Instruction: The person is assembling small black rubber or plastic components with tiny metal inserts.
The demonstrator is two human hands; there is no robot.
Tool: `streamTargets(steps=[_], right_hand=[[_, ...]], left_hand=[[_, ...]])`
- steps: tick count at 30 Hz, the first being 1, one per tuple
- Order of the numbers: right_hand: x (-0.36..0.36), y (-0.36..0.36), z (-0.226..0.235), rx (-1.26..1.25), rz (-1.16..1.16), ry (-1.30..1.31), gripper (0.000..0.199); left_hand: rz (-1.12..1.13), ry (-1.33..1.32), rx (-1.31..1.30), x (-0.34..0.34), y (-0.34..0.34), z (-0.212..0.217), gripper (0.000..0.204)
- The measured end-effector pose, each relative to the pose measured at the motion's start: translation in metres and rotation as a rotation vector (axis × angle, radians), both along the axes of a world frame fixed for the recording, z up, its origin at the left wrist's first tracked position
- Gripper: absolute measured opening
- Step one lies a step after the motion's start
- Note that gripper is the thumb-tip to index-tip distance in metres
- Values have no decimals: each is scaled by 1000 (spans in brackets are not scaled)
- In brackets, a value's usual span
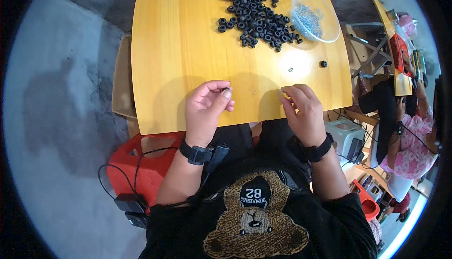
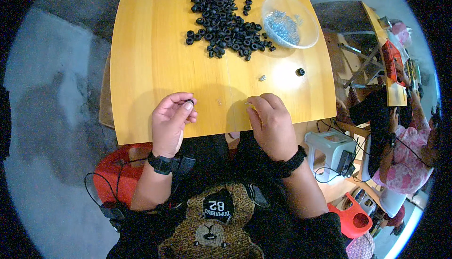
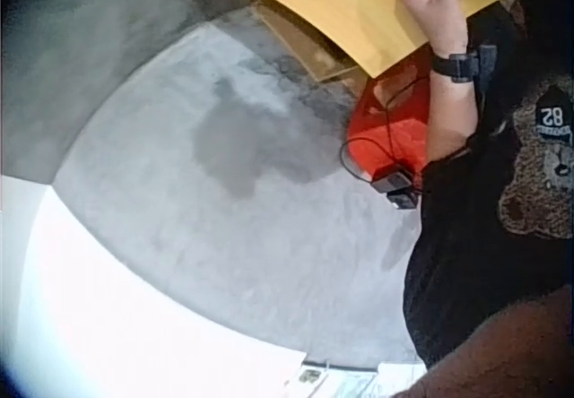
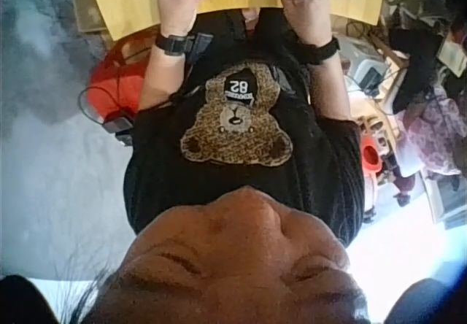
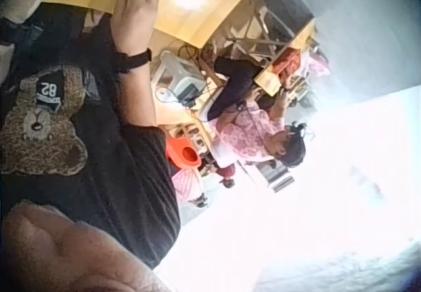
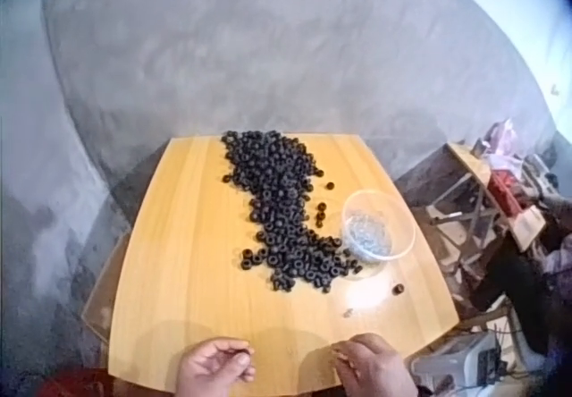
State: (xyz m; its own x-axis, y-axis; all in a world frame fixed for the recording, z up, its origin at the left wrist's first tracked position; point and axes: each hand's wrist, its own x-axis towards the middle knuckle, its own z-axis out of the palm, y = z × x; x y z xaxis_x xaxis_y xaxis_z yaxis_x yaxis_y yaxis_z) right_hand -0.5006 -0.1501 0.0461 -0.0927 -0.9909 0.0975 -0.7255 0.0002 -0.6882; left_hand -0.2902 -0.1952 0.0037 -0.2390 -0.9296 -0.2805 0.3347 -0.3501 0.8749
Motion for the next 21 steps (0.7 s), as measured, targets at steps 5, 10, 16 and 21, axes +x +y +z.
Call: streamTargets(steps=[5, 10, 16, 21], right_hand=[[3, 2, 8, 38, 121, 76, 8], [4, 2, -11, 19, 68, 125, 6], [10, -20, -7, -22, 120, 72, 5], [52, -9, -7, 31, 153, -192, 10]], left_hand=[[34, -69, -66, -9, 4, 1, 16], [64, -127, -129, -15, 7, -2, 16], [113, -231, -147, -16, 9, -7, 17], [273, -143, -158, -13, 12, -8, 18]])
